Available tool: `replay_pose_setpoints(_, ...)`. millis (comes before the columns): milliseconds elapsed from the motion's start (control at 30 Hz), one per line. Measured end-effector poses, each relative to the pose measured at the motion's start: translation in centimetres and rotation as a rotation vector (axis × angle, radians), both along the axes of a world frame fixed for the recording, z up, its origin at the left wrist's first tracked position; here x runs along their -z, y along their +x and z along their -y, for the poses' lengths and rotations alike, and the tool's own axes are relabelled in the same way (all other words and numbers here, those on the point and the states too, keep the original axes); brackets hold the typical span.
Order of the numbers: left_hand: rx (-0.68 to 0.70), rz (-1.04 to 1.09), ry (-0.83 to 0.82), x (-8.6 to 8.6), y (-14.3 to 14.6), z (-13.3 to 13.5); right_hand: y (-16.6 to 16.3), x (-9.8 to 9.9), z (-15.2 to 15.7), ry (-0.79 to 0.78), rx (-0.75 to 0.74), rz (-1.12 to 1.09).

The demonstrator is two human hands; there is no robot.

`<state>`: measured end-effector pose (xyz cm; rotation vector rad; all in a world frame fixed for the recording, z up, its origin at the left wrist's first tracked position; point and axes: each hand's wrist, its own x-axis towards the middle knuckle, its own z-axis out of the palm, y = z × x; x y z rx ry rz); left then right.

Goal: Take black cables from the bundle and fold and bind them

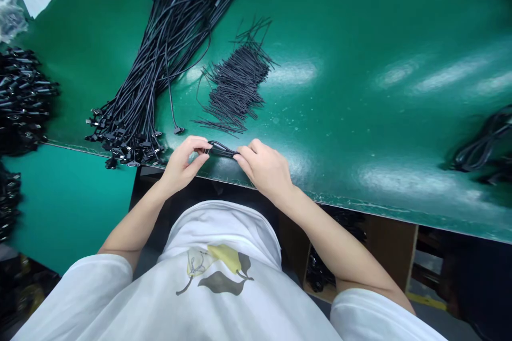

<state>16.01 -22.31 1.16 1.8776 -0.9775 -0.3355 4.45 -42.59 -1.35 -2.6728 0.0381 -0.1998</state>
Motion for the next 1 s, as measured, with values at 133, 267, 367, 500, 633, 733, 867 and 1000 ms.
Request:
replay_pose_setpoints(133, 0.020, -0.020, -0.059, 0.1, 0.7, -0.2, -0.1, -0.1, 0.4, 0.401, -0.094, -0.088)
replay_pose_setpoints(267, 0.077, -0.446, -0.202, 0.8, 0.1, 0.2, -0.5, 0.3, 0.2, 0.332, -0.138, -0.058)
replay_pose_setpoints(367, 0.064, -0.596, -0.263, 1.6, -0.8, 1.1, -0.4, 0.7, 0.1, 0.047, -0.056, -0.006)
replay_pose_setpoints(500, -0.055, -0.585, -0.312, 2.7, -0.9, 2.7, 0.2, 1.2, 0.3, -0.213, -0.037, 0.115)
replay_pose_setpoints(633, -0.076, -0.531, -0.267, 3.6, -0.2, 3.8, 0.5, 1.7, 0.4, -0.344, -0.071, 0.129)
replay_pose_setpoints(733, -0.058, -0.379, -0.073, 3.1, 0.0, 3.1, -0.1, 1.9, 1.2, -0.361, -0.005, 0.070)
replay_pose_setpoints(867, -0.352, 0.250, 0.173, 0.8, 1.7, -0.4, -2.8, 1.9, 6.4, -0.347, 0.350, 0.011)
replay_pose_setpoints(1000, -0.499, 0.476, 0.524, 0.0, 5.5, -2.7, -7.3, 2.0, 15.2, -0.395, 0.923, 0.032)
